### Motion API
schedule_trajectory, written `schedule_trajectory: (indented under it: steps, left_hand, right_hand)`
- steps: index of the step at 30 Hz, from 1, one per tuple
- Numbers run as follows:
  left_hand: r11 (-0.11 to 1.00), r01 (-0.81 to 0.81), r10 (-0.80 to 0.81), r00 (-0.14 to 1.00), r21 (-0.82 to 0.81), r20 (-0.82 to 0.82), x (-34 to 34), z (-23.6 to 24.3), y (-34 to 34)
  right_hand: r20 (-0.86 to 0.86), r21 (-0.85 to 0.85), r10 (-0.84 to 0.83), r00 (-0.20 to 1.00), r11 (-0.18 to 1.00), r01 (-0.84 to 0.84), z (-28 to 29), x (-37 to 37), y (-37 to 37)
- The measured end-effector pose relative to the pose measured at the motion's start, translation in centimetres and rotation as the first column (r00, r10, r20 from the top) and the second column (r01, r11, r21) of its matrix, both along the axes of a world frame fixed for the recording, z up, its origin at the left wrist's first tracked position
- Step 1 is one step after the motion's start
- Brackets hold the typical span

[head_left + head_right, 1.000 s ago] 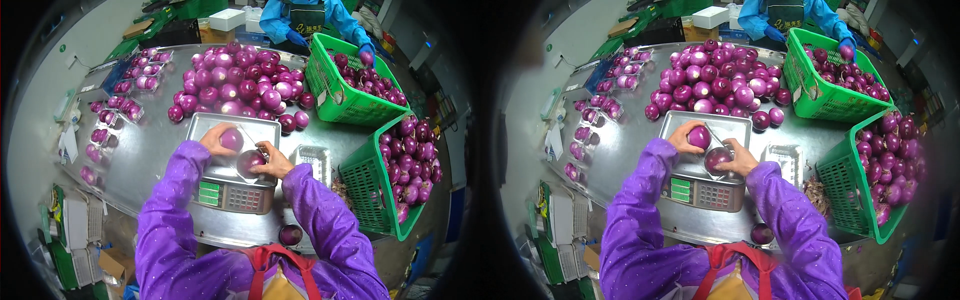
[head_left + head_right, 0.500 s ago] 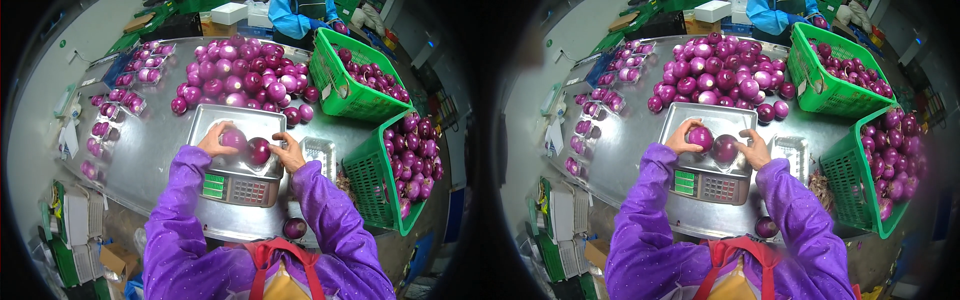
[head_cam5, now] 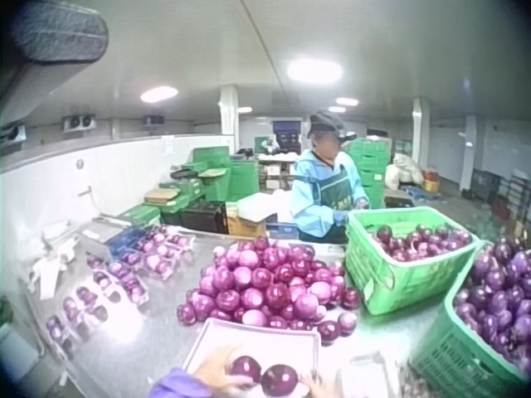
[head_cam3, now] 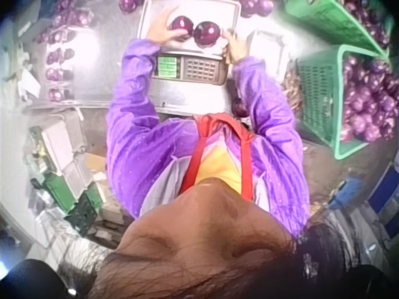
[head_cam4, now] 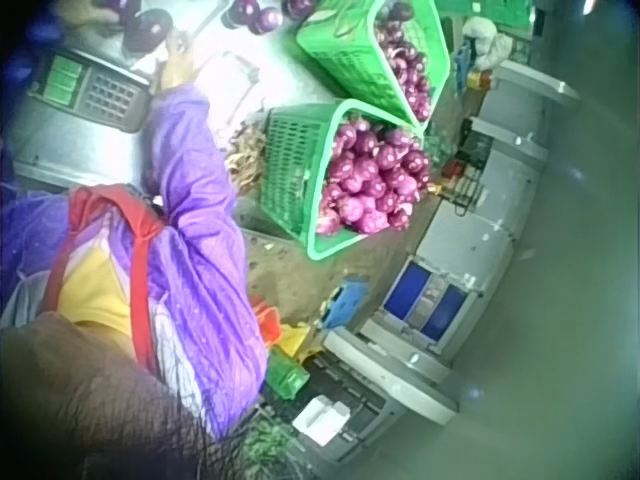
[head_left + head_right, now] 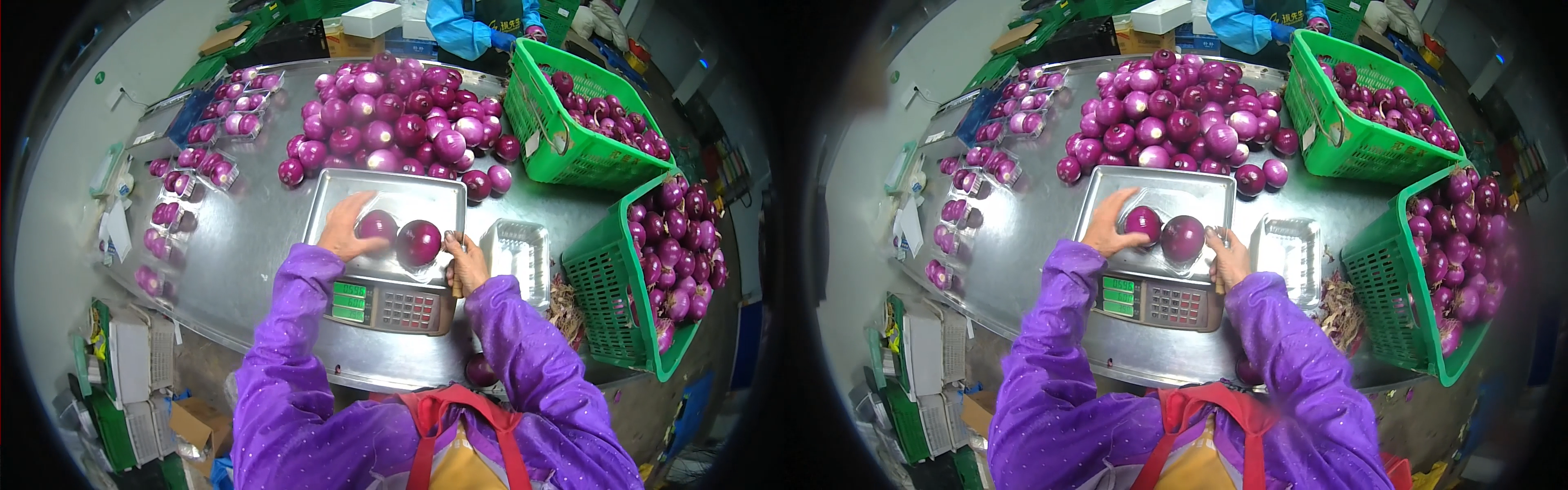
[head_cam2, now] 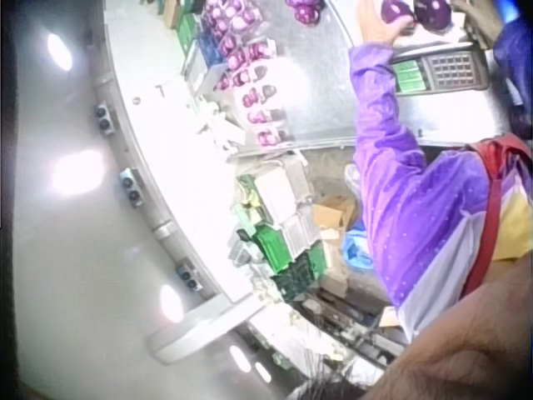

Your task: The person trims purple onions using a knife, weighs them on a scale, and places them into plastic trays on a metal table.

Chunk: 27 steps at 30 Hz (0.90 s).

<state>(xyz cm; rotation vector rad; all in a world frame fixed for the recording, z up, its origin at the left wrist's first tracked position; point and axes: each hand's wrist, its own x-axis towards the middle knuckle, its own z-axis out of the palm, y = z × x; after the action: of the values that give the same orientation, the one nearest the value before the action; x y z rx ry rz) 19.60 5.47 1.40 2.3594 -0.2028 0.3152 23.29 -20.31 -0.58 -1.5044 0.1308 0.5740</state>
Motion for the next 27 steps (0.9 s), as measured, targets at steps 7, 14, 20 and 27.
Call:
schedule_trajectory:
  steps: [7, 14, 20, 27]
  left_hand:
    - [0.707, -0.376, 0.228, 0.923, -0.598, -0.310, -1.3, -5.3, 2.2]
    - [0.659, -0.516, 0.475, 0.850, -0.548, -0.229, -5.5, -1.8, 8.3]
    - [0.490, -0.638, 0.575, 0.749, -0.594, -0.330, -8.2, -0.2, 10.5]
    - [0.719, -0.487, 0.333, 0.868, -0.497, -0.369, -2.3, -5.1, 1.3]
  right_hand:
    - [-0.009, -0.007, -0.011, 1.000, 1.000, 0.011, -0.9, 1.3, 3.9]
    - [0.105, -0.108, -0.100, 0.989, 0.988, 0.112, 0.9, -1.2, 0.8]
    - [0.143, -0.098, -0.046, 0.989, 0.993, 0.060, 0.5, -2.5, -0.4]
    - [-0.073, 0.040, 0.122, 0.990, 0.992, -0.119, -0.3, -1.9, 5.2]
